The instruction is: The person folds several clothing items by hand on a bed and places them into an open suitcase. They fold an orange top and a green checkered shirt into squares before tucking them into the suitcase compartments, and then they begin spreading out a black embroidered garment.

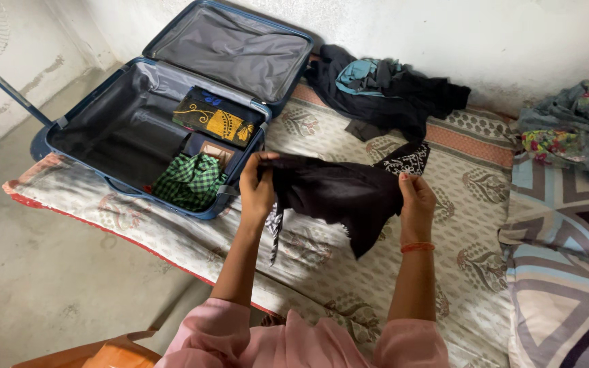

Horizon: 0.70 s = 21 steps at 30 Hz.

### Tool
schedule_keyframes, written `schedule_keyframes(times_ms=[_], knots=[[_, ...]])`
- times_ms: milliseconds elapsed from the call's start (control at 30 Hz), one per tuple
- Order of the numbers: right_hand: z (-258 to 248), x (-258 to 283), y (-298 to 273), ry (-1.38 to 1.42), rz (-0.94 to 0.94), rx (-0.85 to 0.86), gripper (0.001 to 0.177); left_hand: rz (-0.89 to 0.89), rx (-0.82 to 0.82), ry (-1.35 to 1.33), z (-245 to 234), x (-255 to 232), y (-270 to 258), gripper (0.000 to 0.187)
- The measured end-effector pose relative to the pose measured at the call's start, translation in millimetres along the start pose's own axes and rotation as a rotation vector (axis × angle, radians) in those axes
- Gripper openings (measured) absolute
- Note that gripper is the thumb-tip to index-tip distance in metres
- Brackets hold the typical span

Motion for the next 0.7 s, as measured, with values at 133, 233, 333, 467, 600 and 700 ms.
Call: schedule_keyframes(times_ms=[133,233,333,467,600,700], knots=[[-3,29,-11,-0.012,-0.058,0.011,0.027,-0.012,0.067,0.182,-3,10,-15,0.042],[-5,38,-16,-0.054,-0.069,0.030,0.029,-0.091,0.137,0.261,-2,13,-22,0.036],[-2,45,-18,-0.019,-0.124,0.073,0.024,-0.162,0.226,0.315,7,2,-26,0.023],[3,47,-20,-0.060,-0.074,0.116,0.029,-0.187,0.336,0.564,19,-10,-35,0.049],[14,63,-34,-0.240,-0.227,0.258,0.038,-0.135,0.297,0.677,15,4,-34,0.053],[18,71,-49,-0.601,-0.650,0.187,0.065,-0.250,0.357,0.792,5,20,-31,0.028]])
Point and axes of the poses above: each hand's wrist, its own y-axis towards the middle knuckle, its own z-axis out of the palm, x = y × z, the point moved 4 cm from there along y, towards the middle knuckle, and after that the axes turned 5 degrees about -y, right-handed, at the moved point
